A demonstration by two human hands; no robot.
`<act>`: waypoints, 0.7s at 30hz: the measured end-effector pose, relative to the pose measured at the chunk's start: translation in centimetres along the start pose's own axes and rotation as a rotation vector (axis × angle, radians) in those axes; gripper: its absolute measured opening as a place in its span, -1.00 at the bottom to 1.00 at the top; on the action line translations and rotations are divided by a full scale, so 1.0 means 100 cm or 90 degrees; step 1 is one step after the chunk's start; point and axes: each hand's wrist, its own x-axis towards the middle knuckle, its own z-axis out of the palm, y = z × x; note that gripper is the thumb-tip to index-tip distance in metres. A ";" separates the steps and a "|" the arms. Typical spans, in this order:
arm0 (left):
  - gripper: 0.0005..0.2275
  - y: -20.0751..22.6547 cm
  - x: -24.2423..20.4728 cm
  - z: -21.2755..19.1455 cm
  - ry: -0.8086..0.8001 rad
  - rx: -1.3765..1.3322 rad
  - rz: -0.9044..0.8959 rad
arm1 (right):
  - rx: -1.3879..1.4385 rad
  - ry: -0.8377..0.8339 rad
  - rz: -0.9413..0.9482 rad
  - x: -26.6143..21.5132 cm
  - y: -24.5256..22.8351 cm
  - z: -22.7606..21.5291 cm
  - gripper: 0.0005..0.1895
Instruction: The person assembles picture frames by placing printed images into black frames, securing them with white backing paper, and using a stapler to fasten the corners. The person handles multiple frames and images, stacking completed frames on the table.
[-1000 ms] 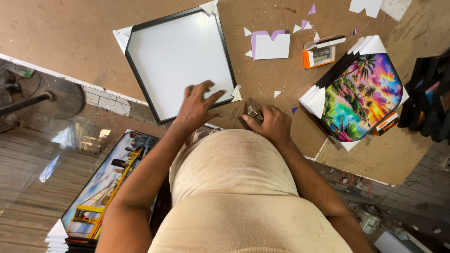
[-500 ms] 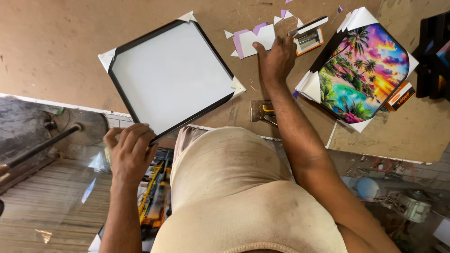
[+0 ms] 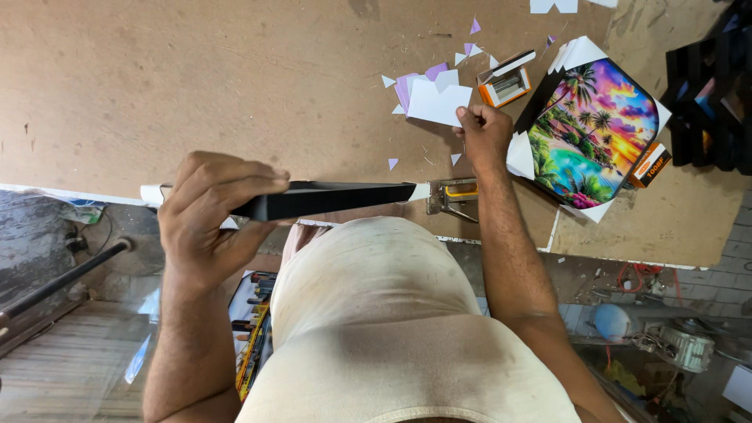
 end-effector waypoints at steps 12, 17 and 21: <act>-0.69 -0.018 0.009 0.003 -0.024 0.007 0.020 | -0.078 0.235 -0.229 -0.037 -0.007 0.023 -0.77; -0.68 -0.021 0.000 0.003 0.015 0.005 0.013 | -0.455 0.263 -0.623 -0.060 -0.058 0.012 -0.80; -0.62 -0.023 -0.001 0.001 0.020 0.012 0.012 | -0.434 0.163 -0.543 -0.073 -0.084 0.013 -0.85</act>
